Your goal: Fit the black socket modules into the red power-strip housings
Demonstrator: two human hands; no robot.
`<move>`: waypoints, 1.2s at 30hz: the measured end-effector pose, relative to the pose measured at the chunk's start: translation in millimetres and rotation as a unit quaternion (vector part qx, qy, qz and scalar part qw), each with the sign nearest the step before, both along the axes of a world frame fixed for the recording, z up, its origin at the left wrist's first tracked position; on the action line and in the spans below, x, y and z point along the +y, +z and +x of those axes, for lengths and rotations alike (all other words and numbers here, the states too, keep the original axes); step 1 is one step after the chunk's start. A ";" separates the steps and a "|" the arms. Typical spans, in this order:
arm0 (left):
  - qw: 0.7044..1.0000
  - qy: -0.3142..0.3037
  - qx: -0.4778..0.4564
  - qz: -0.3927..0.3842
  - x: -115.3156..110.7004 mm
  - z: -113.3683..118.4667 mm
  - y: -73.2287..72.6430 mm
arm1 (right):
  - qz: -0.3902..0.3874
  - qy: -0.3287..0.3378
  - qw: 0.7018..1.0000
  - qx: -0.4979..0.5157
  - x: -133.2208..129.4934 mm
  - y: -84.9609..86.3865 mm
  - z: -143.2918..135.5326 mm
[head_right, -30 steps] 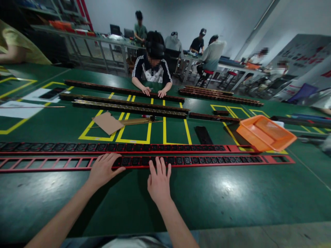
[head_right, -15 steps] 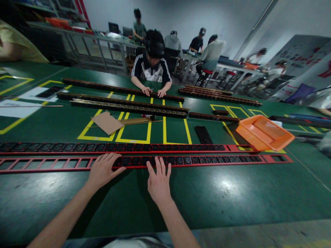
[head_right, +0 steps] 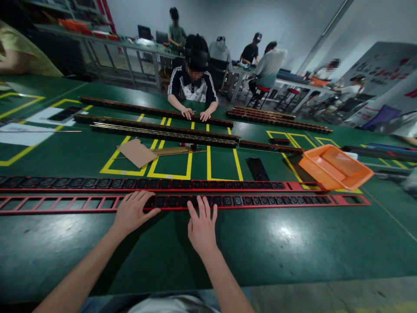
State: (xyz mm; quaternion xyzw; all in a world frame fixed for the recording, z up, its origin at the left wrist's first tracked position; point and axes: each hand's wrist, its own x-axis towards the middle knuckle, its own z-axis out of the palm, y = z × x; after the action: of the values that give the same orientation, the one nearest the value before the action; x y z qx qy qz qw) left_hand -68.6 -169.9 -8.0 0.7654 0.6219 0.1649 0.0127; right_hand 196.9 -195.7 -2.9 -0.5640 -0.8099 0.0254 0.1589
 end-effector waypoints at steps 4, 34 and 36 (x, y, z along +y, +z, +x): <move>1.000 0.001 0.000 0.004 -0.4 0.7 -0.2 | -0.014 0.005 1.000 -0.009 -0.2 3.0 0.9; 1.000 0.000 0.009 0.016 0.5 -0.2 -0.7 | -0.008 -0.001 1.000 -0.002 0.7 -1.3 1.0; 1.000 -0.001 0.008 0.016 0.4 -0.4 -1.0 | -0.006 -0.005 1.000 0.001 0.8 -2.1 0.9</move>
State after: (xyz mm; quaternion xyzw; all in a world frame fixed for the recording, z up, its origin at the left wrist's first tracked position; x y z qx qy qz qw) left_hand -69.0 -169.5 -9.1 0.7672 0.6188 0.1691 -0.0042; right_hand 197.9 -194.9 -4.9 -0.5687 -0.8069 0.0304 0.1568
